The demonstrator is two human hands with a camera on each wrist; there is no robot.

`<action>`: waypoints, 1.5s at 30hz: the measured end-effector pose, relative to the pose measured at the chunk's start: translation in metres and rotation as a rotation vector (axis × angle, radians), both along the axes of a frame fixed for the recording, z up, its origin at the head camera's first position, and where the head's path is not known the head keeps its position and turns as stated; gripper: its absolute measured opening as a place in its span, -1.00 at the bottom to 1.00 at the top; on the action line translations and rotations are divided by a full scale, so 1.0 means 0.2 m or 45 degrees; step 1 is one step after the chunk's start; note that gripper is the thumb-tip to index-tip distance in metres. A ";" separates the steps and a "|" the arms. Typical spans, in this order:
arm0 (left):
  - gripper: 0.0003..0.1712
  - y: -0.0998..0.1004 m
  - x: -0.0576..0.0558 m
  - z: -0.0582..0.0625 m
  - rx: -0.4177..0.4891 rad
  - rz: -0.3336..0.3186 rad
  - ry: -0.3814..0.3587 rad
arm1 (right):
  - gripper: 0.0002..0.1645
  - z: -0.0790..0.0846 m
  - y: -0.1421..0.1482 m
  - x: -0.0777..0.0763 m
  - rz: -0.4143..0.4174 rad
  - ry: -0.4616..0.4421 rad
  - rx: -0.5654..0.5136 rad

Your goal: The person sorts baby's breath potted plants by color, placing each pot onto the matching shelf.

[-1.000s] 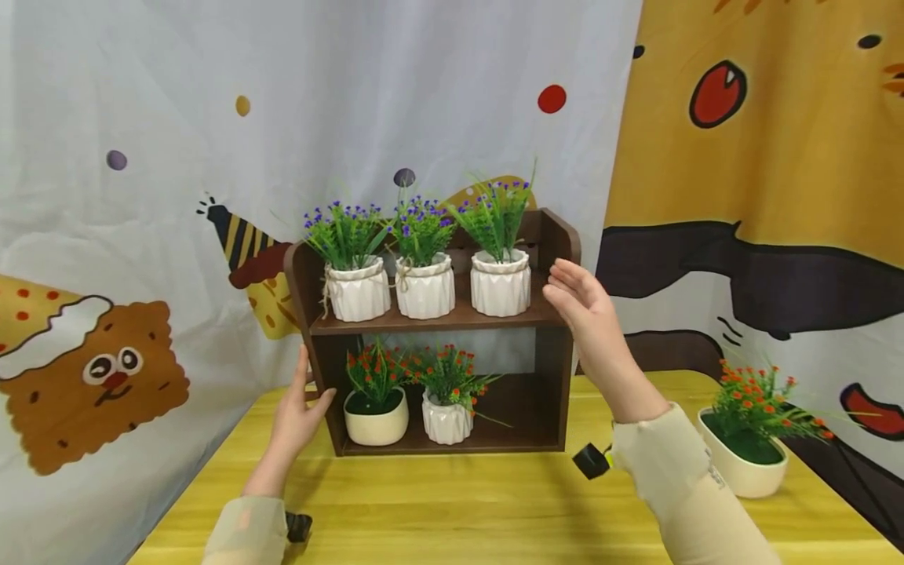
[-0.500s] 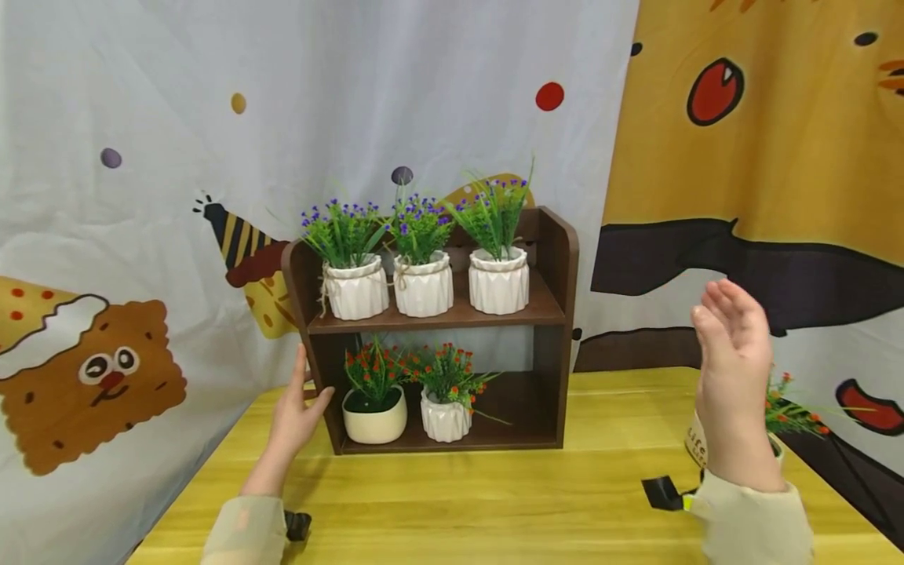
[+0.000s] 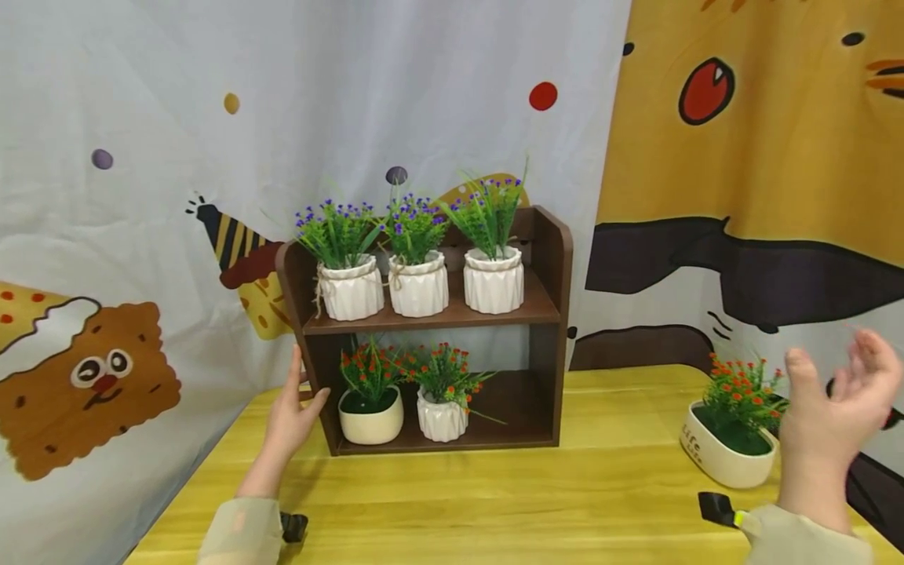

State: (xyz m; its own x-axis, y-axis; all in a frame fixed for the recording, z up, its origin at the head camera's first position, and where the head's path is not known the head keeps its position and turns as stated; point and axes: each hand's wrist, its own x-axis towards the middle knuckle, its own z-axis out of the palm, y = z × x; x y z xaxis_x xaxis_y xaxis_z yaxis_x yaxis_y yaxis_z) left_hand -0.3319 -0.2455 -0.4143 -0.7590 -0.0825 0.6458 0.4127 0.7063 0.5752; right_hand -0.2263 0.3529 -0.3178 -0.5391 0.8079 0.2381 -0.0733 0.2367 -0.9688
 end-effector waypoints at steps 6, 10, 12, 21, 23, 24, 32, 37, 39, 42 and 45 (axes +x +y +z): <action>0.09 0.00 -0.01 0.00 -0.006 -0.016 0.033 | -0.08 -0.17 0.13 -0.09 -0.141 0.071 0.223; 0.08 0.00 -0.01 0.00 -0.007 -0.023 0.048 | 0.26 -0.33 0.24 -0.15 -0.170 0.247 0.529; 0.07 0.00 -0.01 -0.01 -0.010 -0.025 0.049 | 0.37 -0.40 0.28 -0.17 -0.183 0.255 0.594; 0.10 -0.01 0.00 -0.02 -0.008 0.009 0.021 | 0.44 -0.67 0.35 -0.20 -0.167 -0.061 0.420; 0.10 -0.01 -0.01 -0.03 -0.010 0.010 0.021 | 0.44 -0.71 0.36 -0.20 -0.154 -0.109 0.378; 0.10 -0.01 0.00 -0.03 -0.008 0.010 0.022 | 0.45 -0.73 0.37 -0.20 -0.154 -0.130 0.369; 0.09 0.00 -0.02 -0.02 -0.011 0.007 0.064 | 0.55 -0.78 0.43 -0.25 0.083 -0.272 0.285; 0.09 0.00 -0.01 -0.03 -0.010 0.004 0.077 | 0.55 -0.80 0.44 -0.30 0.189 -0.325 0.252; 0.09 0.00 -0.01 -0.03 -0.007 -0.001 0.074 | 0.54 -0.81 0.45 -0.32 0.215 -0.358 0.217; 0.09 0.00 -0.01 -0.02 -0.005 -0.009 0.065 | 0.53 -0.81 0.45 -0.32 0.254 -0.402 0.169; 0.09 0.00 -0.01 -0.02 -0.006 -0.008 0.050 | 0.52 -0.81 0.44 -0.32 0.283 -0.444 0.171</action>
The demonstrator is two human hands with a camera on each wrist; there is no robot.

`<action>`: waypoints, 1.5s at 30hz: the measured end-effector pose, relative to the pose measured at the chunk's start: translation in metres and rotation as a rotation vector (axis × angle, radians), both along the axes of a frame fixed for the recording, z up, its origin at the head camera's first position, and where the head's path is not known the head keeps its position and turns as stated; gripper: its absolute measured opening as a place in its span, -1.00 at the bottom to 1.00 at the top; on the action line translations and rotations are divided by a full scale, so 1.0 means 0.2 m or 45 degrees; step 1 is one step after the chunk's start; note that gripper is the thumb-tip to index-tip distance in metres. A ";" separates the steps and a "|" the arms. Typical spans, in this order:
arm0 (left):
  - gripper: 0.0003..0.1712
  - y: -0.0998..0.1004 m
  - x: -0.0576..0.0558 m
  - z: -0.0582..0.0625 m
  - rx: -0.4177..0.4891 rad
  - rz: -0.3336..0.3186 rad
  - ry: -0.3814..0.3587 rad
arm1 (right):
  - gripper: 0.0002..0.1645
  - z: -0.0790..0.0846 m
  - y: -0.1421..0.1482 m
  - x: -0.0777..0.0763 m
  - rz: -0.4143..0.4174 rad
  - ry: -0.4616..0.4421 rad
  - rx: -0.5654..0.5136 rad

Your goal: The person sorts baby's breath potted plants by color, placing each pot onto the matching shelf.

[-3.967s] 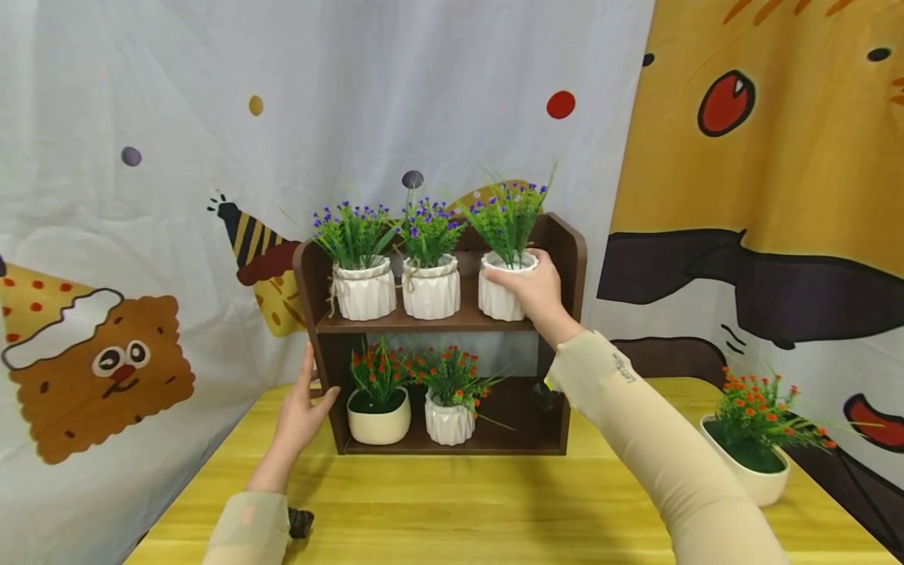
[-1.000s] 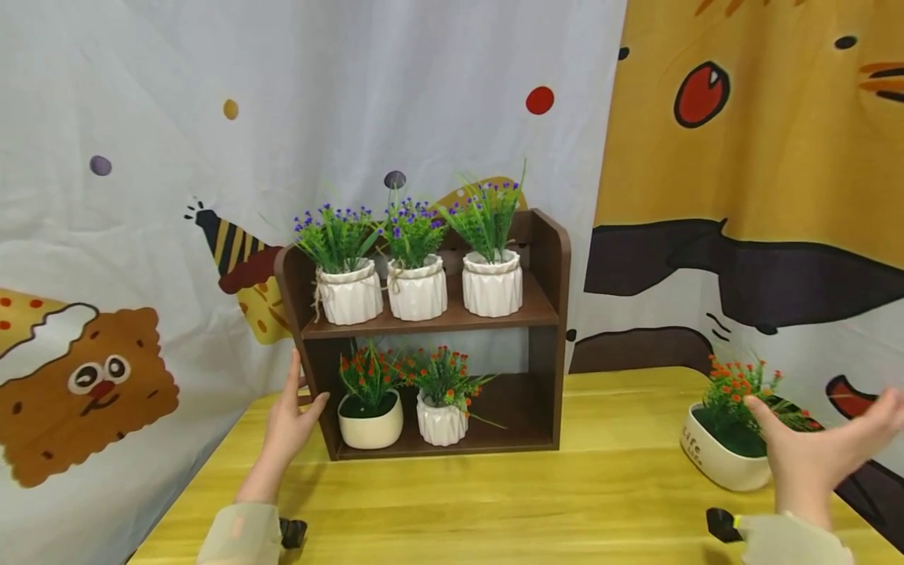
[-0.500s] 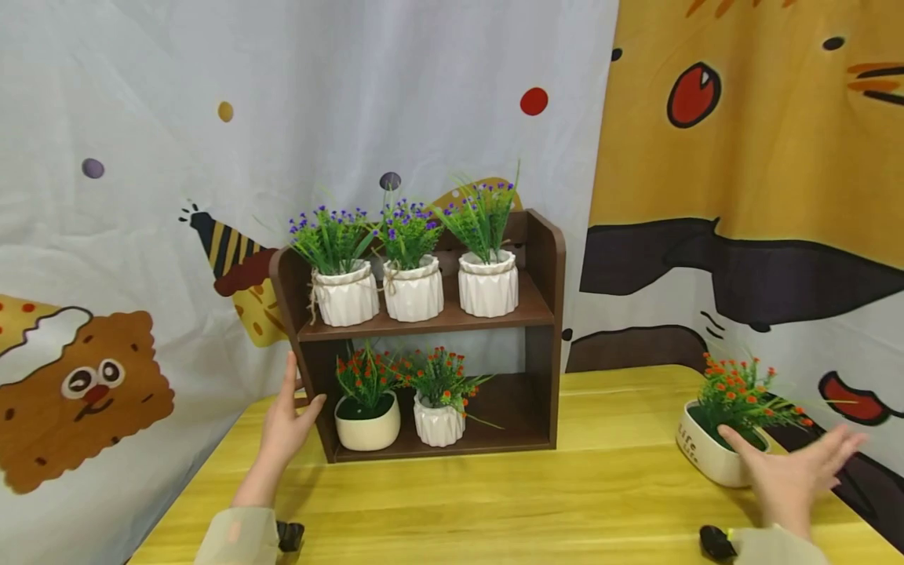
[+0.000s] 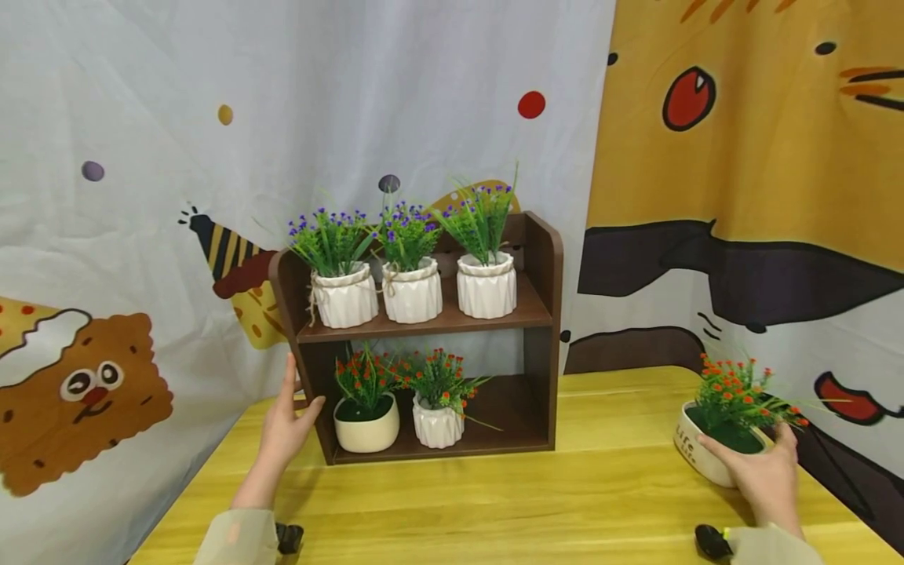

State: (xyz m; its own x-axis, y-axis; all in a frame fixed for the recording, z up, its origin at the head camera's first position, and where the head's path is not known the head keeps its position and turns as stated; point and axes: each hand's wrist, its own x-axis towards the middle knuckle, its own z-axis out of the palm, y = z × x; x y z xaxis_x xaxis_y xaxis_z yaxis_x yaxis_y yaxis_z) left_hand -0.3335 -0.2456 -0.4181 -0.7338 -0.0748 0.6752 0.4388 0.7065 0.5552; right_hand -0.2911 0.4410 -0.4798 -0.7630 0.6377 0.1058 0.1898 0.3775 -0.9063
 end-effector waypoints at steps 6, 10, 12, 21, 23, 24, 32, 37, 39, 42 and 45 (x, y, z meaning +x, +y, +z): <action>0.10 0.01 0.00 -0.01 -0.011 0.017 -0.002 | 0.53 -0.02 0.00 0.00 0.031 -0.127 0.041; 0.10 0.01 0.00 -0.01 -0.010 0.015 -0.002 | 0.53 -0.01 0.00 0.01 0.057 -0.175 0.075; 0.09 0.01 0.00 0.00 -0.005 0.017 -0.004 | 0.52 -0.01 0.01 0.01 0.063 -0.176 0.081; 0.09 0.00 -0.01 0.00 -0.025 0.019 0.022 | 0.48 -0.01 0.00 0.01 0.032 -0.165 0.094; 0.09 0.00 -0.01 0.00 -0.023 0.018 0.037 | 0.46 -0.01 0.00 0.01 0.022 -0.163 0.094; 0.09 0.00 -0.01 0.00 -0.024 0.019 0.045 | 0.45 -0.01 0.00 0.01 0.018 -0.162 0.092; 0.09 -0.02 0.00 0.00 -0.018 0.010 0.040 | 0.43 0.00 -0.02 0.00 -0.009 -0.162 0.064; 0.10 -0.02 0.01 -0.01 -0.020 0.040 0.047 | 0.41 0.02 -0.04 0.00 -0.030 -0.123 0.039; 0.09 -0.01 0.00 0.00 -0.026 0.029 0.043 | 0.41 0.02 -0.03 0.00 -0.051 -0.122 0.036; 0.08 0.00 -0.01 0.00 -0.031 0.011 0.031 | 0.42 0.02 -0.02 0.00 -0.065 -0.156 0.058; 0.08 0.00 0.00 0.00 -0.014 0.005 0.015 | 0.41 0.03 -0.02 -0.01 -0.060 -0.185 0.097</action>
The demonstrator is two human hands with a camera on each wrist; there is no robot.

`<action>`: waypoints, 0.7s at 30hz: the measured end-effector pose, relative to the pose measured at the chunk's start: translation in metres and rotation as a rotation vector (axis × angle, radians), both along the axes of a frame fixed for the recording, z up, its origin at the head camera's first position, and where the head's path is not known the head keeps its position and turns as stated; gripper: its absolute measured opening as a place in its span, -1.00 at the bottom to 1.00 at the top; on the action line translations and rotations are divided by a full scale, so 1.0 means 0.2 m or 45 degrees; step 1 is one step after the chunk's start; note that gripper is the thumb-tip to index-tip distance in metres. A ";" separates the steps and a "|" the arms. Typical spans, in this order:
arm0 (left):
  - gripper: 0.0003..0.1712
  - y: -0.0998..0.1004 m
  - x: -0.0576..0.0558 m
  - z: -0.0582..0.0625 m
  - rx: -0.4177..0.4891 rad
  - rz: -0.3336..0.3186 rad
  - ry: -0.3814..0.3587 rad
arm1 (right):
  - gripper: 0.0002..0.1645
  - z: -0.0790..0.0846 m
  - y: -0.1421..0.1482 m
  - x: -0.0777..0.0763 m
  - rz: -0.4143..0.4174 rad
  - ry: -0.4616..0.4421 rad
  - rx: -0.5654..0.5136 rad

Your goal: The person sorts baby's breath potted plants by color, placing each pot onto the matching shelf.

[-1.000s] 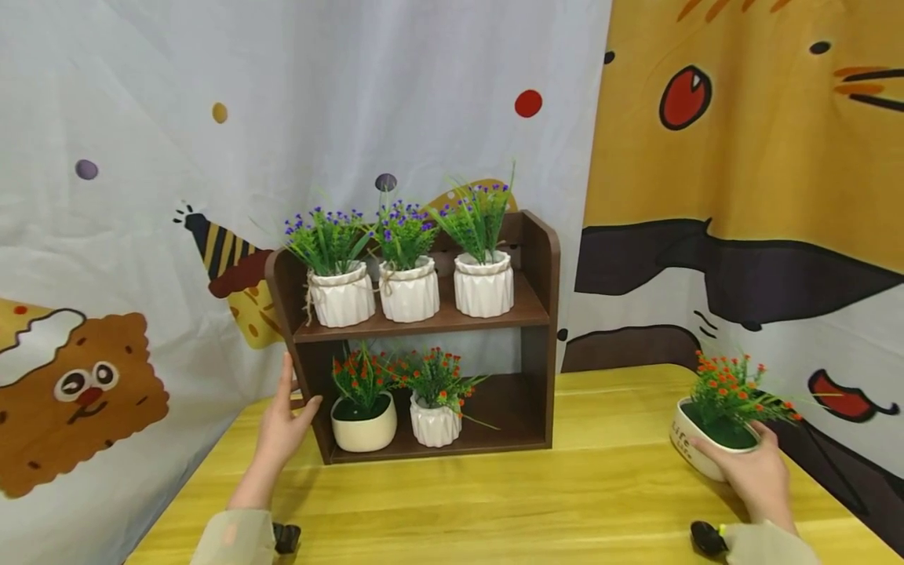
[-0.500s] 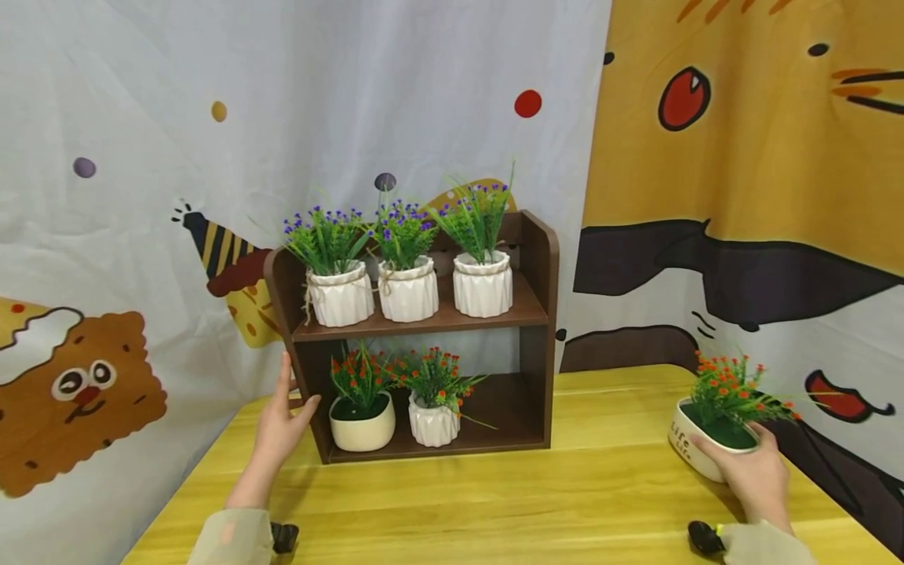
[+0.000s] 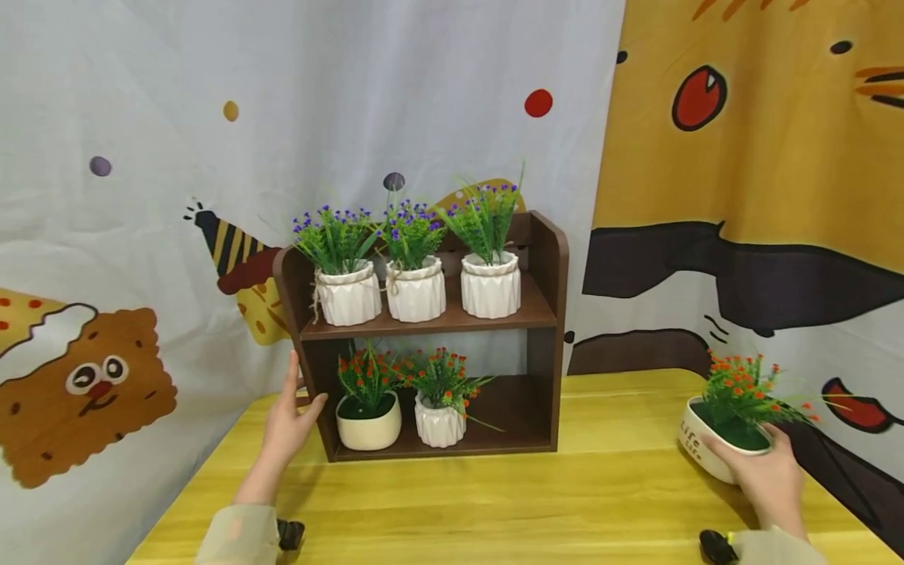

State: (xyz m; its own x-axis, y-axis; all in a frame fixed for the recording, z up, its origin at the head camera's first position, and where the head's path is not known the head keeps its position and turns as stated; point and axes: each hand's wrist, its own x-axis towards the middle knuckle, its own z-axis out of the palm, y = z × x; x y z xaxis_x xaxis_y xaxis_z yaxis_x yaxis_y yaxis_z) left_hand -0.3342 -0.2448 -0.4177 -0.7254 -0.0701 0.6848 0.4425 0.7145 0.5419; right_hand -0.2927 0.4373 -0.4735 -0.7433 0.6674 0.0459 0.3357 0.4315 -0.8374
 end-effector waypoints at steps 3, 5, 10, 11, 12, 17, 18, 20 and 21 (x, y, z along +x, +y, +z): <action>0.09 0.00 0.01 0.00 0.003 0.005 -0.007 | 0.41 0.01 0.01 -0.01 0.019 -0.026 0.032; 0.09 0.00 0.01 -0.01 -0.001 0.002 -0.015 | 0.41 0.02 0.02 -0.02 0.032 -0.036 0.063; 0.10 -0.01 0.01 0.00 0.007 0.002 -0.020 | 0.41 0.09 0.04 -0.03 0.105 -0.005 0.144; 0.09 -0.01 0.01 0.00 0.006 0.004 -0.018 | 0.39 0.10 0.04 -0.04 0.117 0.010 0.164; 0.09 -0.01 0.01 0.00 0.005 0.005 -0.018 | 0.39 0.12 0.04 -0.04 0.126 0.024 0.176; 0.08 0.00 0.01 0.02 0.008 -0.003 -0.027 | 0.34 0.22 0.03 -0.05 0.199 0.105 0.244; 0.08 0.00 0.01 0.02 0.014 -0.008 -0.032 | 0.32 0.24 0.03 -0.05 0.215 0.127 0.251; 0.08 0.00 0.01 0.02 0.010 -0.012 -0.030 | 0.29 0.28 0.02 -0.06 0.242 0.176 0.281; 0.07 0.00 0.01 0.02 0.013 -0.017 -0.033 | 0.27 0.31 0.01 -0.06 0.250 0.201 0.297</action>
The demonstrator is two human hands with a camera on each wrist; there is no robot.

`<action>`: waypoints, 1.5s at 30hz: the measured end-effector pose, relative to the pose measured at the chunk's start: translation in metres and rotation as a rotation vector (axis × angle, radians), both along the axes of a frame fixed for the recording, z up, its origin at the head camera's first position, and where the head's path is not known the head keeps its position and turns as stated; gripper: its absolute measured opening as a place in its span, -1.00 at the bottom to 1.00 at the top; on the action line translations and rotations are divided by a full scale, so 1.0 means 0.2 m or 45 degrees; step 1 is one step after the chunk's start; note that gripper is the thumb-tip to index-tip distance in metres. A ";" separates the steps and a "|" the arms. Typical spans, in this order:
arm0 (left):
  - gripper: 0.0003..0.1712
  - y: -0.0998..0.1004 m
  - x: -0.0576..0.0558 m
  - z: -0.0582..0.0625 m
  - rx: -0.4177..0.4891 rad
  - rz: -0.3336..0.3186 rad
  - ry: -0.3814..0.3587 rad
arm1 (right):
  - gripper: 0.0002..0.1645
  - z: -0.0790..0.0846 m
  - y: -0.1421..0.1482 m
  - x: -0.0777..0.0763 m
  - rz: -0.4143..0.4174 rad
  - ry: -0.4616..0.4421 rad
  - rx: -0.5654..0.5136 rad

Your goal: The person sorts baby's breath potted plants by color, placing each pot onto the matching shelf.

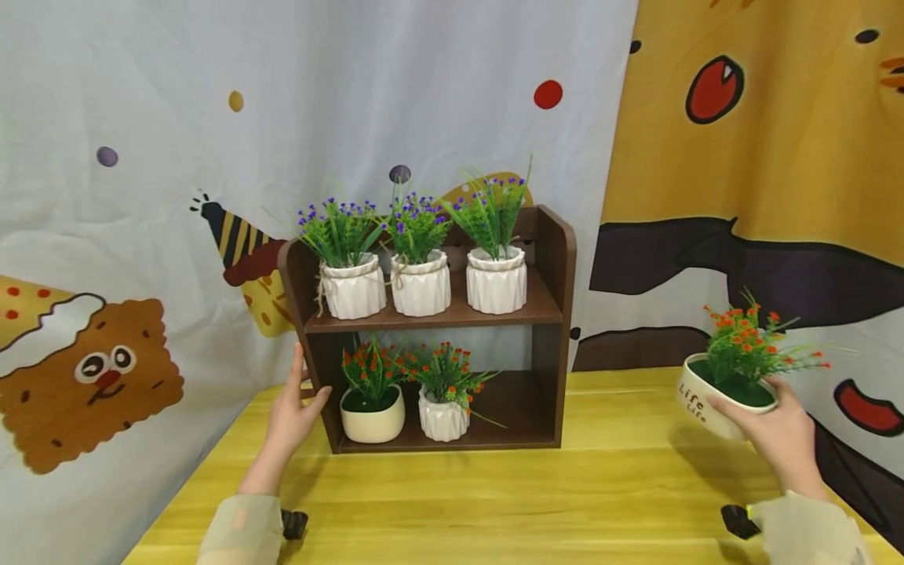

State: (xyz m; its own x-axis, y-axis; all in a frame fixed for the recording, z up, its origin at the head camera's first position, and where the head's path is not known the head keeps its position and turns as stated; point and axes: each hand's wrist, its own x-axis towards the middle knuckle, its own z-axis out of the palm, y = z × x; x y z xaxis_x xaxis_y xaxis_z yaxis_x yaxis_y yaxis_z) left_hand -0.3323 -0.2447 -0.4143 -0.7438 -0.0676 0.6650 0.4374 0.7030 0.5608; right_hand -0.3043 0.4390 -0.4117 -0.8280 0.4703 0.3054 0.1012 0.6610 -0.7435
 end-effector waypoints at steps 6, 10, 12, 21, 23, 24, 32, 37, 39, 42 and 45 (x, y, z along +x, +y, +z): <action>0.04 0.00 0.00 -0.01 -0.006 0.006 -0.025 | 0.17 0.15 -0.05 -0.01 0.060 0.111 0.074; 0.06 0.00 -0.01 -0.01 -0.001 0.005 -0.020 | 0.14 0.24 -0.09 -0.01 0.126 0.166 0.089; 0.07 0.00 -0.01 -0.01 -0.001 0.007 -0.008 | 0.11 0.27 -0.11 -0.01 0.171 0.199 0.073; 0.08 -0.01 -0.01 0.00 -0.004 0.015 0.014 | -0.01 0.34 -0.19 0.01 0.351 0.278 0.054; 0.08 -0.01 -0.01 0.00 -0.006 0.013 0.025 | -0.05 0.34 -0.21 0.00 0.387 0.317 0.044; 0.08 -0.01 -0.01 0.00 -0.008 0.015 0.028 | -0.07 0.34 -0.22 0.00 0.404 0.339 0.039; 0.08 0.00 -0.01 -0.01 -0.014 0.013 0.032 | -0.36 0.32 -0.29 0.03 0.515 0.456 -0.070; 0.06 0.00 -0.01 -0.01 -0.007 0.012 0.010 | -0.31 0.28 -0.36 0.05 0.611 0.520 -0.107; 0.06 0.00 -0.01 -0.01 -0.011 0.015 0.007 | -0.27 0.27 -0.39 0.05 0.649 0.531 -0.111; 0.06 0.00 -0.01 -0.01 -0.017 0.015 0.008 | -0.22 0.24 -0.44 0.07 0.702 0.529 -0.136; 0.06 -0.01 -0.01 -0.01 -0.014 0.009 0.012 | -0.18 0.21 -0.49 0.08 0.782 0.530 -0.195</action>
State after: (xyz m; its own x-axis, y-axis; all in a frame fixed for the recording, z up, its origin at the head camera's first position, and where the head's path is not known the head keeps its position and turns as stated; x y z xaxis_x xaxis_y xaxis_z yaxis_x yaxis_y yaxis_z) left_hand -0.3344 -0.2458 -0.4166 -0.7369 -0.0653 0.6728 0.4380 0.7120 0.5489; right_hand -0.2885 0.3410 -0.3691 -0.7857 0.0242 0.6182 -0.5608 0.3942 -0.7281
